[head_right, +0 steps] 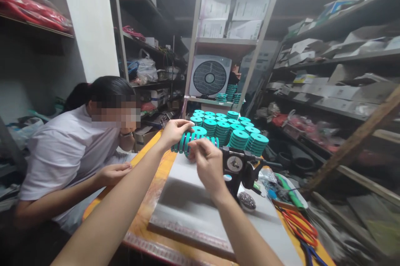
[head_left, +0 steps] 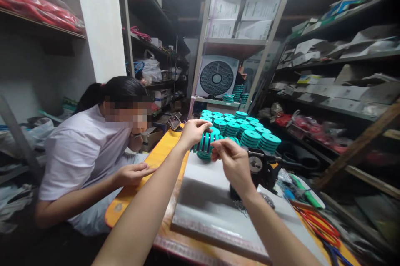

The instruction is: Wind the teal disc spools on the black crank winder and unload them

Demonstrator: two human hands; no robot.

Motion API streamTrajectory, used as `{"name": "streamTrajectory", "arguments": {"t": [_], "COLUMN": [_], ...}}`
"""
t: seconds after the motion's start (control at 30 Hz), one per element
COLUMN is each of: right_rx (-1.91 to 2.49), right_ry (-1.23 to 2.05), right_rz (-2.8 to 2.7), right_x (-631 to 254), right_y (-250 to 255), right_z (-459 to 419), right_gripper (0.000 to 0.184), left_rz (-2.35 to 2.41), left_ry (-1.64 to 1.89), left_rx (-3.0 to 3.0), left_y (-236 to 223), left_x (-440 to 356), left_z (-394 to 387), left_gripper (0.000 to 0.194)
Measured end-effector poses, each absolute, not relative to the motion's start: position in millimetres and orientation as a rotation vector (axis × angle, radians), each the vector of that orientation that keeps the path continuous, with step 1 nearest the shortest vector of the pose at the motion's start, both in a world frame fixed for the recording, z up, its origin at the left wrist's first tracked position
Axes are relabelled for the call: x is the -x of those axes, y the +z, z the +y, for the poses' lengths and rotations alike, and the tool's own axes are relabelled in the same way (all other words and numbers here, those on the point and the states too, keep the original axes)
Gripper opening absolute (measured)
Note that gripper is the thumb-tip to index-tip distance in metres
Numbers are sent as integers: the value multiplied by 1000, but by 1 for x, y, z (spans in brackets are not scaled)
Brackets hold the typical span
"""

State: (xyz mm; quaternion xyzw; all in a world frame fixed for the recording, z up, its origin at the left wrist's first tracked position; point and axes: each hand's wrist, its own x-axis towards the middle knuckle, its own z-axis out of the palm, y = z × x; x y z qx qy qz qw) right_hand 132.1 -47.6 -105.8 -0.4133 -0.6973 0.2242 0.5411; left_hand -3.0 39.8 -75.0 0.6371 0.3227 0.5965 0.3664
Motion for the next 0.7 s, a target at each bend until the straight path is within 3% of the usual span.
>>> {"name": "streamTrajectory", "arguments": {"t": [0.2, 0.47, 0.7], "right_rx": [1100, 1055, 1023], "right_ry": [169, -12, -178], "right_rz": [-1767, -1963, -1827], "right_x": [-121, -127, -155], "right_y": [-145, -139, -113], "right_z": [-52, -61, -88], "right_gripper": [40, 23, 28], "left_rz": [824, 783, 672], "left_ry": [1561, 1580, 1622], "left_rx": [-1655, -1624, -1584], "left_y": [-77, -76, -79], "left_x": [3, 3, 3], "left_z": [40, 40, 41], "left_gripper": [29, 28, 36]}}
